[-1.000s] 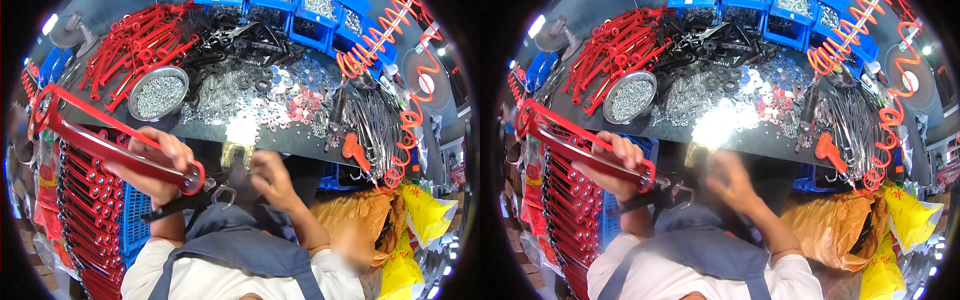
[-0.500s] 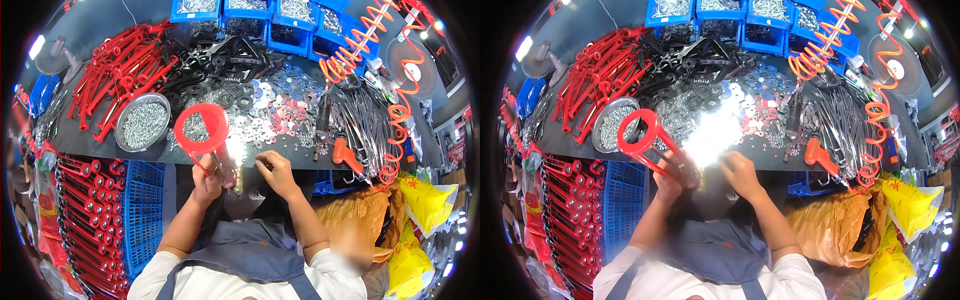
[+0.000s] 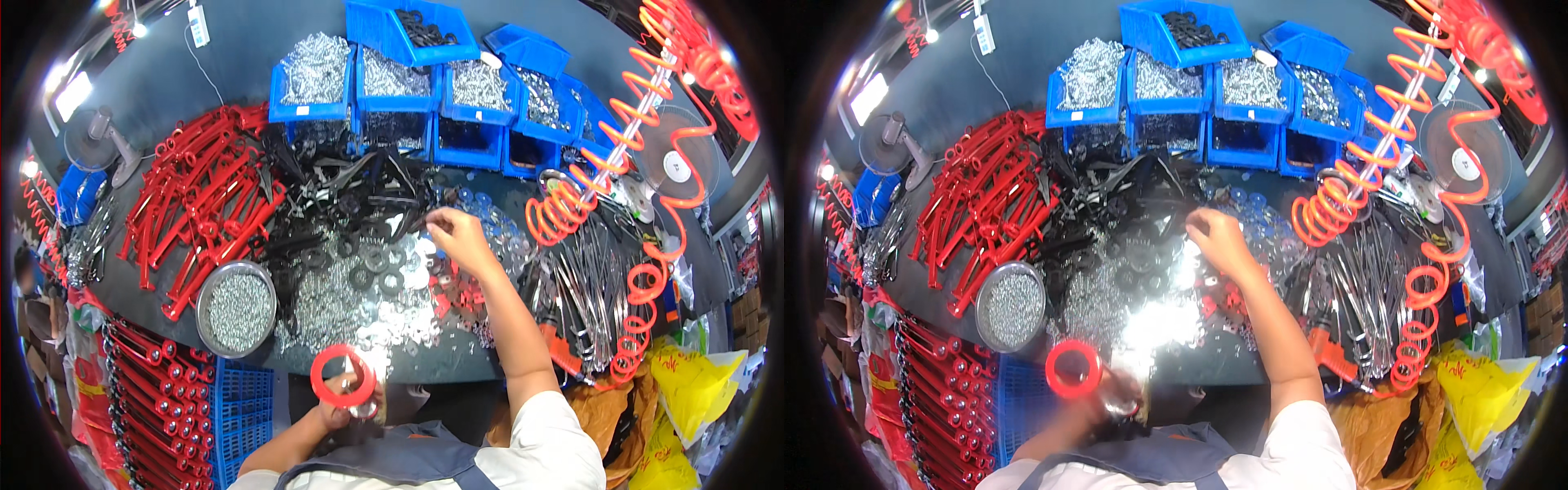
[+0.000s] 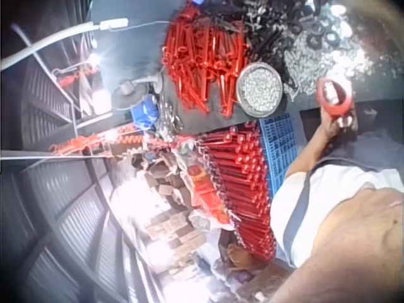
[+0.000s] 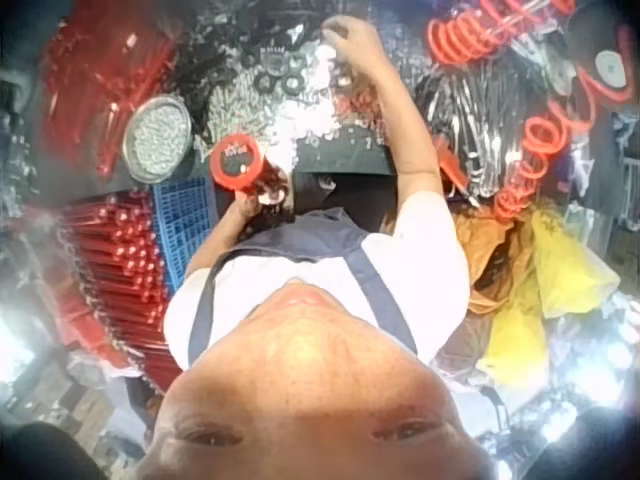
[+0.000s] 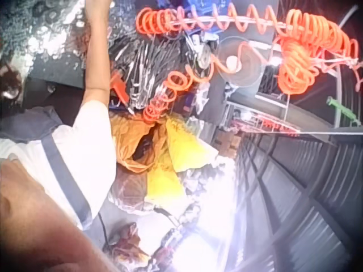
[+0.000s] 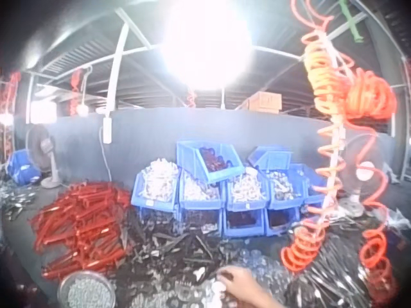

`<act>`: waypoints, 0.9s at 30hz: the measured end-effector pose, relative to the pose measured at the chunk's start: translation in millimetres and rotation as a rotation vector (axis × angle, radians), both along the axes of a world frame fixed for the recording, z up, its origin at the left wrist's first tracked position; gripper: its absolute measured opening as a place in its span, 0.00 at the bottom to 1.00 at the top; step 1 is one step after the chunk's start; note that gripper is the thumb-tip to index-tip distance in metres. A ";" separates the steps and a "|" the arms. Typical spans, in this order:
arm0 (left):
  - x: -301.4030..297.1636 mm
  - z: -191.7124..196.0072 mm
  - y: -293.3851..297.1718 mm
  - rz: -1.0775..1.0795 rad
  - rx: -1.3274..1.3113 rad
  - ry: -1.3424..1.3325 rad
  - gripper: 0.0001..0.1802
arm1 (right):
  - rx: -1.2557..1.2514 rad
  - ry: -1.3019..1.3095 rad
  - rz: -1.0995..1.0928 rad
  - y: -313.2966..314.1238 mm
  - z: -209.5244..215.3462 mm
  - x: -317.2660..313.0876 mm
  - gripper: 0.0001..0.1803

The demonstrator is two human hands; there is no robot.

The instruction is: The person assembles a caulking gun by fitting small metal components, washers, and the handle mechanism together, attaching the frame, and securing the parts using a pneumatic tool.

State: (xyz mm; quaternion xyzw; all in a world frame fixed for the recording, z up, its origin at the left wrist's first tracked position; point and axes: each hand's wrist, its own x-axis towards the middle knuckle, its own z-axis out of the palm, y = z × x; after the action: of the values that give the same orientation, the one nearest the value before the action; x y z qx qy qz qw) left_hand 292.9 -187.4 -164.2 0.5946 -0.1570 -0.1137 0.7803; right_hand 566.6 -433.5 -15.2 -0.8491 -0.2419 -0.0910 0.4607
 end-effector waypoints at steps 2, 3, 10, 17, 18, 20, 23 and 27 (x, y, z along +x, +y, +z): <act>-1.4 45.0 -3.0 -0.019 0.184 0.109 0.24 | 0.018 0.133 -0.024 4.6 10.4 41.8 0.11; -9.4 -11.5 12.0 -0.050 0.144 0.132 0.22 | 0.019 0.150 -0.024 9.1 12.7 65.0 0.10; -24.2 1.5 8.1 0.139 -0.064 0.614 0.24 | 0.434 0.540 -0.315 -5.0 -33.3 199.8 0.05; 22.5 -17.8 13.6 0.082 -0.051 0.601 0.25 | 0.799 0.252 -0.572 -44.1 -19.3 249.7 0.05; 30.4 -18.9 13.7 0.070 -0.048 0.597 0.25 | 0.875 0.068 -0.643 -52.2 -15.1 257.1 0.04; 45.1 -21.8 13.9 0.051 -0.041 0.593 0.25 | 0.891 -0.170 -0.733 -72.4 -4.6 275.9 0.04; 65.8 -27.5 13.2 0.018 -0.033 0.587 0.25 | 0.891 -0.482 -0.864 -124.5 9.4 305.5 0.05; 91.6 -36.1 9.1 -0.017 -0.027 0.572 0.25 | 0.528 -0.521 -1.096 -204.9 27.7 331.8 0.05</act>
State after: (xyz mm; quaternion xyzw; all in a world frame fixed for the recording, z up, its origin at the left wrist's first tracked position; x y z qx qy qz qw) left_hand 384.5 -178.2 -200.3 0.5268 0.0631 -0.2812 0.7996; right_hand 898.5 -638.4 12.5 -0.6581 0.1521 -0.5710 0.4666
